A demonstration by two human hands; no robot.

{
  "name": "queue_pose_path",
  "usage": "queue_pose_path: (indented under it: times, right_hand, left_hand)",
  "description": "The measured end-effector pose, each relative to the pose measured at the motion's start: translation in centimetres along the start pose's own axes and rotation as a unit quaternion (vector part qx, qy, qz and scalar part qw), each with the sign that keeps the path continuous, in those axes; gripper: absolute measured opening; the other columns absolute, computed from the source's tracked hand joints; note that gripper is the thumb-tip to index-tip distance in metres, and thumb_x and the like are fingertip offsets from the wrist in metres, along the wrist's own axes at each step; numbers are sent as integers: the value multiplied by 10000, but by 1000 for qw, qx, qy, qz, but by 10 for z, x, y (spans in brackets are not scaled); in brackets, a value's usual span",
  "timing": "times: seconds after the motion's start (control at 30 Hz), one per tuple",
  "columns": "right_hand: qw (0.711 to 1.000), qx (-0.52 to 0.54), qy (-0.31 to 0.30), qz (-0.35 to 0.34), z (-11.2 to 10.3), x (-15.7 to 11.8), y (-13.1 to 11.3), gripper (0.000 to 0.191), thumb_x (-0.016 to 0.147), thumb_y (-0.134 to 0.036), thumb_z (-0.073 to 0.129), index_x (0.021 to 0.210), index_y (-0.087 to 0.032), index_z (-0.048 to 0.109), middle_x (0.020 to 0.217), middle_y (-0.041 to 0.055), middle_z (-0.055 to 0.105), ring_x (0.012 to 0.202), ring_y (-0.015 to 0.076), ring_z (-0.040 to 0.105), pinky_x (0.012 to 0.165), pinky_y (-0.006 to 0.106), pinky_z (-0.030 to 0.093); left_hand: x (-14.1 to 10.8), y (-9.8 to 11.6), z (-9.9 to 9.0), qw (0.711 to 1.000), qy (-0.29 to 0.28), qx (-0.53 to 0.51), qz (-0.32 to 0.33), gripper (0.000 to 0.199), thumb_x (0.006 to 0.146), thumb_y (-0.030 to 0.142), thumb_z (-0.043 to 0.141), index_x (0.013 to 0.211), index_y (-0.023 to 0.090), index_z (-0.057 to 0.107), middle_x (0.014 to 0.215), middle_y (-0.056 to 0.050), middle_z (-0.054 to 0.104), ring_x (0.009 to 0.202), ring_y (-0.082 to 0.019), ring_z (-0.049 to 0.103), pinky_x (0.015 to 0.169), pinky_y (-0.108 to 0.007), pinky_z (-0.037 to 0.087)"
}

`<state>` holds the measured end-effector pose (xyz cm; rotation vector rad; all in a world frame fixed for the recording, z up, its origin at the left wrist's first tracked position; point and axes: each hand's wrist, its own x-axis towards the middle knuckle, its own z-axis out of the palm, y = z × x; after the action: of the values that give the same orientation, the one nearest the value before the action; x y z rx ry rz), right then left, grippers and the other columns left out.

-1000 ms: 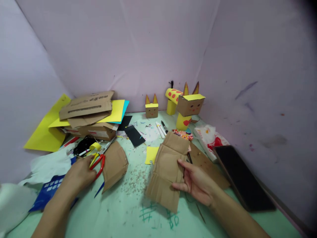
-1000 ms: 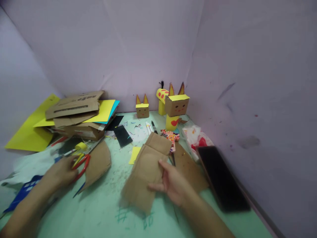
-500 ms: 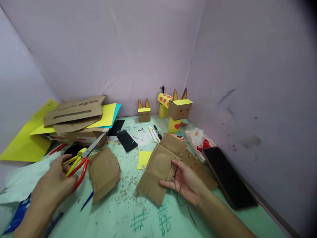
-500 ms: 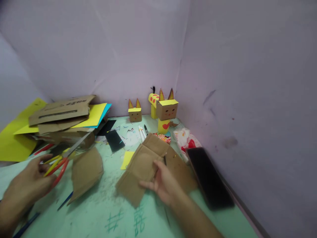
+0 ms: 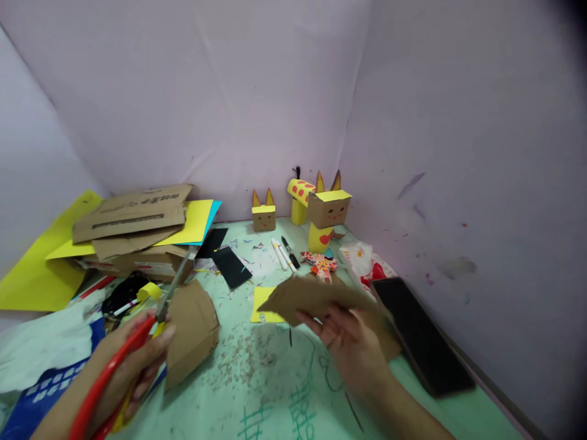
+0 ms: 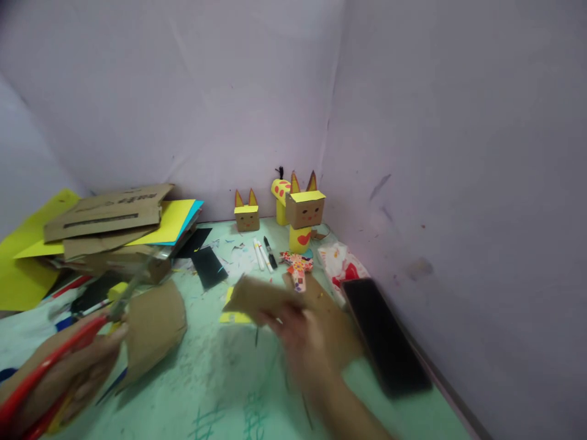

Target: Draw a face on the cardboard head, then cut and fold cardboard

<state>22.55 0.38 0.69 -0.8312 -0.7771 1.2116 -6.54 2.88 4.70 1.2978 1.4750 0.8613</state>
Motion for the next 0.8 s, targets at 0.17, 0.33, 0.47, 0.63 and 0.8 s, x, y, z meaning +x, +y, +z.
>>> queue_pose_path:
  times: [0.17, 0.33, 0.47, 0.63, 0.8]
  right_hand:
    - [927, -250, -164, -227, -9, -15, 7, 430, 729, -141, 700, 1111, -338, 703, 1272, 27, 635, 1309, 302, 441, 1121, 482, 292]
    - [865, -321, -264, -280, -13, -19, 19, 581, 746, -35, 621, 1235, -348, 613, 1339, 31, 579, 1383, 281, 338, 1125, 492, 277]
    - [905, -277, -232, -226, -9, -20, 26, 493, 770, -66, 606, 1185, -329, 651, 1435, 30, 477, 1404, 284, 291, 1138, 470, 249]
    - [997, 49, -27, 62, 5, -14, 15, 386, 793, -316, 637, 1178, -296, 622, 1391, 66, 524, 1274, 290, 481, 912, 431, 505]
    - [938, 108, -207, 255, 15, -18, 6, 455, 740, -375, 722, 1123, -137, 660, 1079, 146, 723, 1002, 285, 676, 868, 391, 516]
  left_hand:
    - [-11, 4, 36, 973, -113, -185, -77, 557, 592, 707, 687, 759, 185, 585, 418, 28, 552, 271, -48, 325, 291, -170, 284]
    - [-20, -9, 79, 963, -128, -239, -6, 521, 639, 485, 787, 976, 217, 494, 556, 51, 606, 404, -92, 525, 417, -181, 420]
    - [-27, -5, 92, 938, -131, -320, 17, 585, 613, 307, 823, 1037, 266, 423, 936, -38, 712, 798, -229, 697, 707, -318, 539]
    - [-32, 3, 92, 931, -102, -351, -22, 577, 623, 281, 810, 1017, 307, 389, 947, -7, 712, 725, -214, 697, 637, -303, 523]
    - [-32, -2, 98, 923, -148, -354, -31, 579, 602, 298, 824, 1014, 292, 418, 813, 15, 688, 626, -167, 657, 617, -276, 501]
